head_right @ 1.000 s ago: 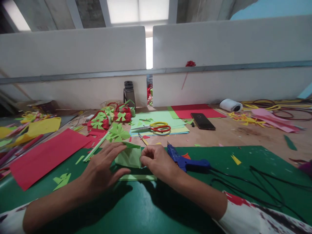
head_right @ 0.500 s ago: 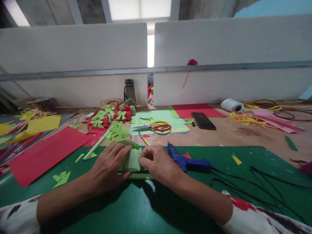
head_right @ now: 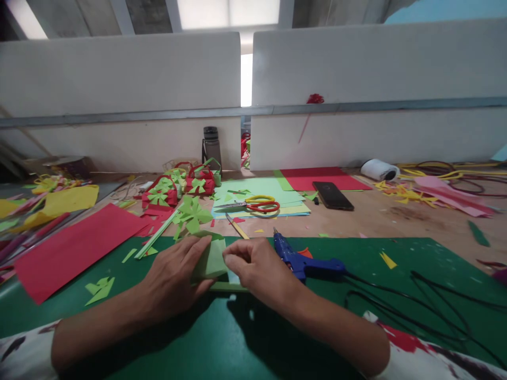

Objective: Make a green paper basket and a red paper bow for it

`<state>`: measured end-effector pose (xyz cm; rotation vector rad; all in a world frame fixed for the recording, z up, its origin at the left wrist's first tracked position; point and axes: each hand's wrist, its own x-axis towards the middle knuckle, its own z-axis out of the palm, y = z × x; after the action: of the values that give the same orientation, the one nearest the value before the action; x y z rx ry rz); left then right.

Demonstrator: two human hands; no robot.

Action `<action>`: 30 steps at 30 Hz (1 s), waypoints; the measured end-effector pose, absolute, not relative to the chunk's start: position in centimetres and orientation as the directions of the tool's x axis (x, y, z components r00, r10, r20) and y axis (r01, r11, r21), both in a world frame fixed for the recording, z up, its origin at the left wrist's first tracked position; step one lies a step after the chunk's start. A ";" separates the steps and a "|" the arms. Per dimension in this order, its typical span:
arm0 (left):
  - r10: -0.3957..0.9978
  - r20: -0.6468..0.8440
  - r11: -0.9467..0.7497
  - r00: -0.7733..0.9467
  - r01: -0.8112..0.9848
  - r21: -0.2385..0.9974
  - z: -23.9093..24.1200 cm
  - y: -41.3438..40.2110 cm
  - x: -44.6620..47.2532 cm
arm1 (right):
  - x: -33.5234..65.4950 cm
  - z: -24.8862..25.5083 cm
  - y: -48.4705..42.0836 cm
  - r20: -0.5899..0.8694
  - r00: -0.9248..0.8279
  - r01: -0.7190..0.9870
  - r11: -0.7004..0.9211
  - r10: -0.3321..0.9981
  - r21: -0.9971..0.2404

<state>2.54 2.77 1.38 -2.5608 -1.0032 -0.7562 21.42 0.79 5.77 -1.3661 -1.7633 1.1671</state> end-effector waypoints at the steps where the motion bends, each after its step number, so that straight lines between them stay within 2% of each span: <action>1: 0.538 0.571 -0.713 0.620 0.696 -0.083 1.4 2.8 2.6 | 21.3 5.7 0.8 -0.103 -0.262 0.367 0.000 0.960 -0.930; 4: 0.525 0.584 -0.710 0.619 0.697 -0.100 1.4 2.8 2.6 | 21.1 5.3 1.0 -0.215 -0.227 0.193 -0.172 0.950 -0.966; 6: 0.517 0.590 -0.713 0.620 0.693 -0.104 1.4 2.8 2.7 | 21.0 5.1 1.0 -0.239 -0.210 0.131 -0.215 0.948 -0.968; 15: 0.475 0.601 -0.741 0.643 0.661 -0.121 1.4 2.2 2.9 | 20.7 5.6 0.7 -0.144 -0.206 0.350 -0.065 0.968 -0.935; 19: 0.472 0.600 -0.749 0.646 0.653 -0.115 1.6 2.1 3.0 | 20.6 5.6 0.5 -0.155 -0.214 0.311 -0.083 0.964 -0.947; 26: 0.473 0.601 -0.754 0.644 0.649 -0.102 1.4 2.2 3.0 | 20.7 4.8 0.3 -0.220 -0.317 0.135 -0.186 0.923 -0.973; 30: 0.464 0.620 -0.771 0.633 0.633 -0.069 1.4 2.1 3.0 | 20.8 4.6 0.3 -0.216 -0.312 0.177 -0.167 0.925 -0.970</action>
<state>3.00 2.10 1.44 -2.5769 -0.8866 -0.8617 20.77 0.30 4.58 -1.2925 -1.4732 1.5364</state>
